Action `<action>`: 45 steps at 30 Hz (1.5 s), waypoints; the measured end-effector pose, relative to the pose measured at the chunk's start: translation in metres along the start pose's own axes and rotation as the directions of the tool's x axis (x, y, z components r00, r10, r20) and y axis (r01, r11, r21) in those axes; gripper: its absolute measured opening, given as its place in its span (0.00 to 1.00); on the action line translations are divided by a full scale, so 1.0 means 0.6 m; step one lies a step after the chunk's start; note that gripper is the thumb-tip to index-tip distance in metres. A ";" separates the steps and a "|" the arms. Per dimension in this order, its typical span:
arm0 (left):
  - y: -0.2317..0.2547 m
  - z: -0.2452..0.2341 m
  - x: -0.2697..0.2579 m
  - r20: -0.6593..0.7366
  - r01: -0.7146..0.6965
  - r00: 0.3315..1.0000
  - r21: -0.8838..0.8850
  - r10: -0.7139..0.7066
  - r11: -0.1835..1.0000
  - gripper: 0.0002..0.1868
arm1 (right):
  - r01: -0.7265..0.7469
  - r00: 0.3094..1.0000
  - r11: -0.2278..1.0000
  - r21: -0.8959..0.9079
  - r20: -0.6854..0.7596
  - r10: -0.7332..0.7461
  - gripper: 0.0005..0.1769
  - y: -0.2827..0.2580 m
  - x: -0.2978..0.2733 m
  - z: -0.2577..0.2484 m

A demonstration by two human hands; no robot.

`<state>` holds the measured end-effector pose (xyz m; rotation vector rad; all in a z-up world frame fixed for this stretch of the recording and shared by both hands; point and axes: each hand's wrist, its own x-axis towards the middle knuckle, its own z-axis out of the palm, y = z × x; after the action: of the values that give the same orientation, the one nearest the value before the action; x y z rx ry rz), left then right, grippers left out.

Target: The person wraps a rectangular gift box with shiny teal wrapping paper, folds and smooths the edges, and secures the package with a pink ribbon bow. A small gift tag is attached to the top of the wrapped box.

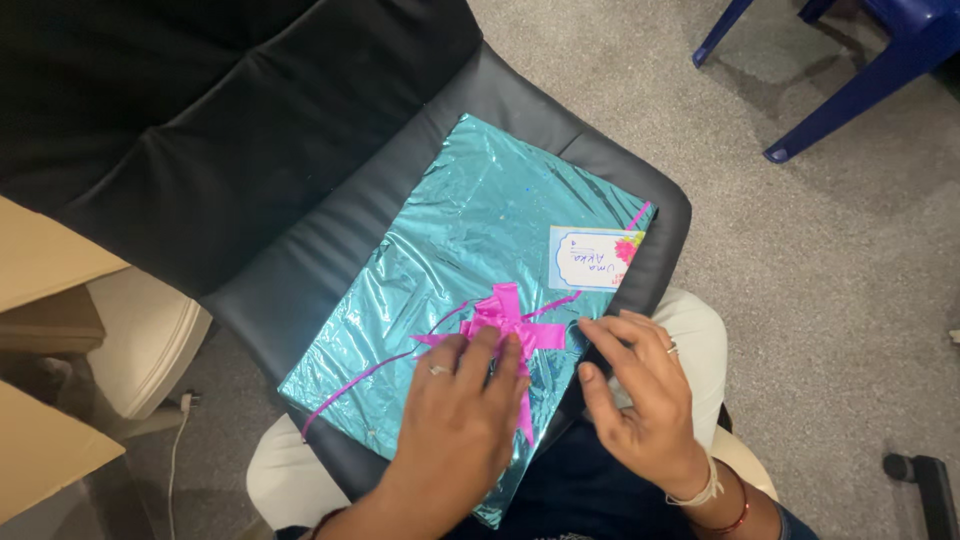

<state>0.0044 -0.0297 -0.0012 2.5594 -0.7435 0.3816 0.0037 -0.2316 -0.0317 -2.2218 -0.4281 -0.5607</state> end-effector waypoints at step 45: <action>0.013 -0.059 0.028 -0.183 0.133 0.970 -0.156 -0.161 0.979 0.17 | -0.470 0.838 0.756 0.455 0.498 0.221 0.06 0.098 0.154 -0.008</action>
<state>0.0088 -0.0257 0.0386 2.3821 -0.4881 0.5023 0.1084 -0.2613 -0.0172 -1.7521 -0.3136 0.2487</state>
